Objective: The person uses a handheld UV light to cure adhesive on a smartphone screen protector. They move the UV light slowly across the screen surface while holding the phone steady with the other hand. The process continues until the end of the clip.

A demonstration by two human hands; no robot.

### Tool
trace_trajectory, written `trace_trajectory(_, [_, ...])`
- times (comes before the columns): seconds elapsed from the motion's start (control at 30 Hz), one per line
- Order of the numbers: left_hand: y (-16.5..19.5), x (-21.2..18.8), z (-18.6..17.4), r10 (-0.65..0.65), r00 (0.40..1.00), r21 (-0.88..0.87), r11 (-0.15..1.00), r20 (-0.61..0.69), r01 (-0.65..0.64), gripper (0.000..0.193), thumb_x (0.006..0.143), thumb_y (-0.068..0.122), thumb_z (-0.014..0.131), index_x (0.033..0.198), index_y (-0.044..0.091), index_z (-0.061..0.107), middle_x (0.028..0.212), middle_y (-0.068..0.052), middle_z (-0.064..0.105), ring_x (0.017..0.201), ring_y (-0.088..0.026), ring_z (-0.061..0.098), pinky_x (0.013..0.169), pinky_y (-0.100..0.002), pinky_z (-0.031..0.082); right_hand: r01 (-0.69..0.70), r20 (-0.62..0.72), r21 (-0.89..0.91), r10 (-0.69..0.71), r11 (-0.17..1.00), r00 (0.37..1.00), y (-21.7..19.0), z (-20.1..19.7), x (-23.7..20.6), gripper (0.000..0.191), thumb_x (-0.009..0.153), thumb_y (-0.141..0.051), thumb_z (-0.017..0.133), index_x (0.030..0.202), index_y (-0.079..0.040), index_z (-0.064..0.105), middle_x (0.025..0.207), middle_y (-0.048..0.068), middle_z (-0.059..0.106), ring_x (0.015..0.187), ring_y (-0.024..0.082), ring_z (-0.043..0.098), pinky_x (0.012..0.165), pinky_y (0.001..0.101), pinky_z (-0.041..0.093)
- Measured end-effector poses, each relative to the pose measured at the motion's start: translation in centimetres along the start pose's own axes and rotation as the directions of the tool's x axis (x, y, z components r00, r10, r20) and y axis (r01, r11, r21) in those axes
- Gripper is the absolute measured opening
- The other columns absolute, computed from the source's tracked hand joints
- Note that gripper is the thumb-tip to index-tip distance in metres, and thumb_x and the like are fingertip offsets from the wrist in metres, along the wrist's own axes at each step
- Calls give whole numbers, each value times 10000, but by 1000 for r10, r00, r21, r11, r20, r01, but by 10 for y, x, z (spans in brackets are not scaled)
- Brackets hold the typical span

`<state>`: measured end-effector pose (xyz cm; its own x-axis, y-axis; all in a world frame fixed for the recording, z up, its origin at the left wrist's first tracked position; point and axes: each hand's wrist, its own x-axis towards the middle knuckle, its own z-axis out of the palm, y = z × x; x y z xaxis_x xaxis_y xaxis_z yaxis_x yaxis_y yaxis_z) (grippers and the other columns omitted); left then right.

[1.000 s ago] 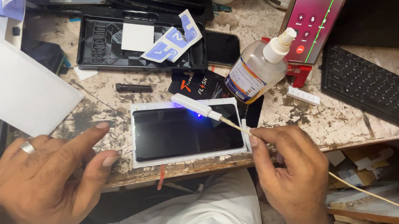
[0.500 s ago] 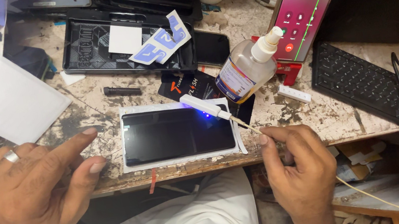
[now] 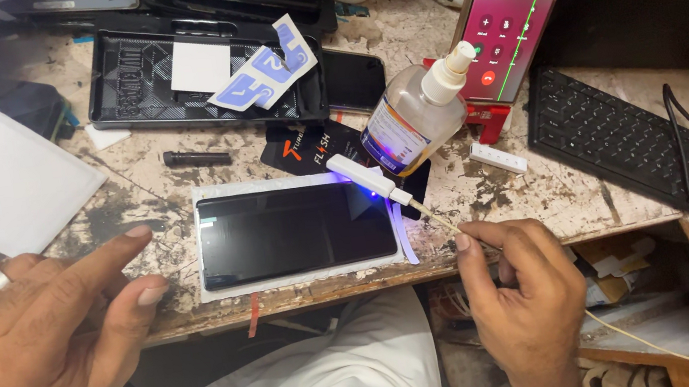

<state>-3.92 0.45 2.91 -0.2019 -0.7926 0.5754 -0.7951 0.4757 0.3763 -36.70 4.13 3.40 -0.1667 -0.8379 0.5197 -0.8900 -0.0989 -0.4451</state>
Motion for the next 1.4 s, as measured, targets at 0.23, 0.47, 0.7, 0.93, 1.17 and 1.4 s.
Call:
trace_trajectory(0.23, [-6, -7, 10, 25, 997, -9, 1000, -71, -26, 274, 816, 165, 826, 1041, 15, 783, 575, -6, 629, 522, -139, 552, 564, -345, 365, -16, 2, 20, 16, 1000, 1000, 8, 2, -5, 125, 869, -70, 770, 987, -31, 754, 798, 31, 651, 579, 100, 463, 533, 266, 396])
trace_trajectory(0.47, [-10, -7, 9, 17, 1000, 27, 999, -8, -17, 298, 778, 186, 807, 1028, 25, 793, 541, 0, 633, 485, -134, 554, 537, -344, 357, -60, 47, 28, 59, 998, 997, 14, 3, -11, 147, 843, -82, 779, 983, -38, 765, 787, 20, 662, 553, 91, 459, 504, 265, 388])
trace_trajectory(0.7, [-8, -7, 11, 10, 1000, 24, 1000, -18, -9, 304, 794, 189, 850, 1033, 12, 786, 566, -27, 654, 526, -161, 594, 572, -342, 398, -86, 62, 56, 82, 995, 995, 19, 2, -22, 142, 835, -81, 783, 973, -49, 769, 825, 11, 692, 572, 90, 455, 516, 244, 388])
trace_trajectory(0.93, [-8, -7, 12, -39, 998, 32, 999, 43, 38, 348, 785, 218, 817, 1065, 13, 785, 577, -63, 665, 522, -152, 601, 566, -327, 430, -71, 48, 82, 67, 994, 997, 22, 0, -29, 149, 831, -66, 788, 978, -50, 767, 857, 11, 706, 592, 79, 477, 528, 229, 393])
trace_trajectory(1.17, [-8, -9, 11, -40, 997, 65, 997, 64, 35, 336, 807, 231, 857, 1060, 23, 784, 560, -45, 664, 523, -137, 604, 570, -326, 423, -40, 30, 129, 37, 991, 999, 25, -1, -38, 157, 815, -21, 790, 966, -48, 759, 855, 21, 705, 595, 77, 490, 528, 218, 392])
trace_trajectory(1.4, [-9, -9, 11, -56, 995, 28, 998, 83, 54, 355, 811, 219, 847, 1092, 15, 774, 581, -56, 663, 533, -133, 607, 559, -314, 433, 51, -13, 138, -50, 989, 999, 34, 2, -48, 149, 813, -4, 789, 946, -48, 738, 868, 41, 727, 654, 86, 586, 534, 219, 411])
